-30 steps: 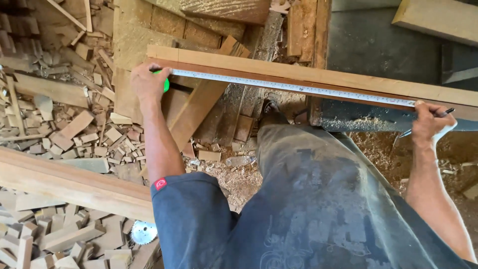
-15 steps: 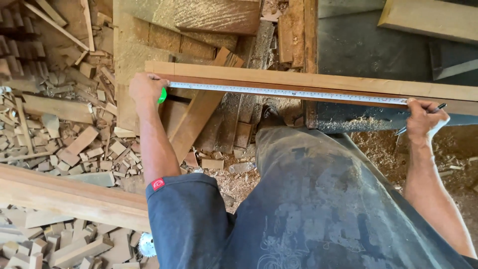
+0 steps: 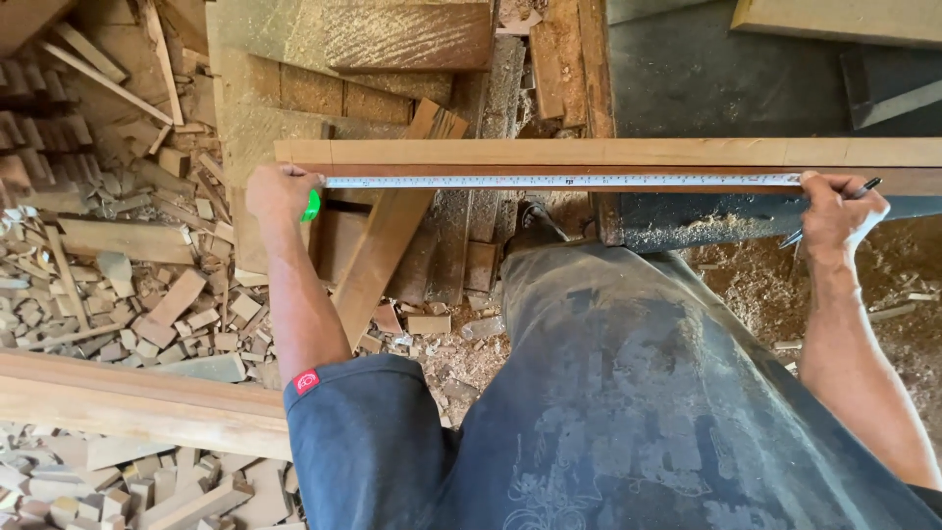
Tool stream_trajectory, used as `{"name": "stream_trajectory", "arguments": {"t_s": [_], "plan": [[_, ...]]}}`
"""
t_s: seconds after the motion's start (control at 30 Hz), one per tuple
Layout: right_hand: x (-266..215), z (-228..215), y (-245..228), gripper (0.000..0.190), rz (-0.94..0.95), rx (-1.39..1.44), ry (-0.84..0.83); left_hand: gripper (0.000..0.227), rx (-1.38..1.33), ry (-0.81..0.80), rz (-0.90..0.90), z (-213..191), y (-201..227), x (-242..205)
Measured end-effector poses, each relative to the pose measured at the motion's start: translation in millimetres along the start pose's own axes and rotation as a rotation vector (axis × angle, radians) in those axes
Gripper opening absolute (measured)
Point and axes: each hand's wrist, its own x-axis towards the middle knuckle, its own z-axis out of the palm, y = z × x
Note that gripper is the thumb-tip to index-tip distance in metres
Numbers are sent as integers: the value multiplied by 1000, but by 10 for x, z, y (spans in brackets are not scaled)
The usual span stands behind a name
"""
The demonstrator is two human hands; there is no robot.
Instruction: Measuring and marking wooden boards using a tape measure and a pencil in a workshop.
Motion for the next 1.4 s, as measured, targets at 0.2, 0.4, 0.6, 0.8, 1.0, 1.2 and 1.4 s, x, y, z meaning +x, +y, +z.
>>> {"name": "stream_trajectory", "arguments": {"t_s": [0.2,0.4,0.6,0.8,1.0,1.2,1.4], "plan": [[89,0,194,30,42,-2,36,10,18,-33,-45,-12,9,17],[39,-61,-150,11,97,-171,-68,38,98,94,86,275,-353,392],[-75,-14,-535,15,146,-147,-80,43,171,96,67,408,-542,661],[99,-11,-87,12,-49,-267,-53,80,311,33,113,180,-711,639],[-75,59,-620,25,256,-41,-63,50,289,127,93,270,-642,648],[-37,81,-495,28,202,1,-53,40,69,155,97,310,-669,620],[-53,93,-505,32,211,9,-40,31,80,177,90,304,-623,564]]}}
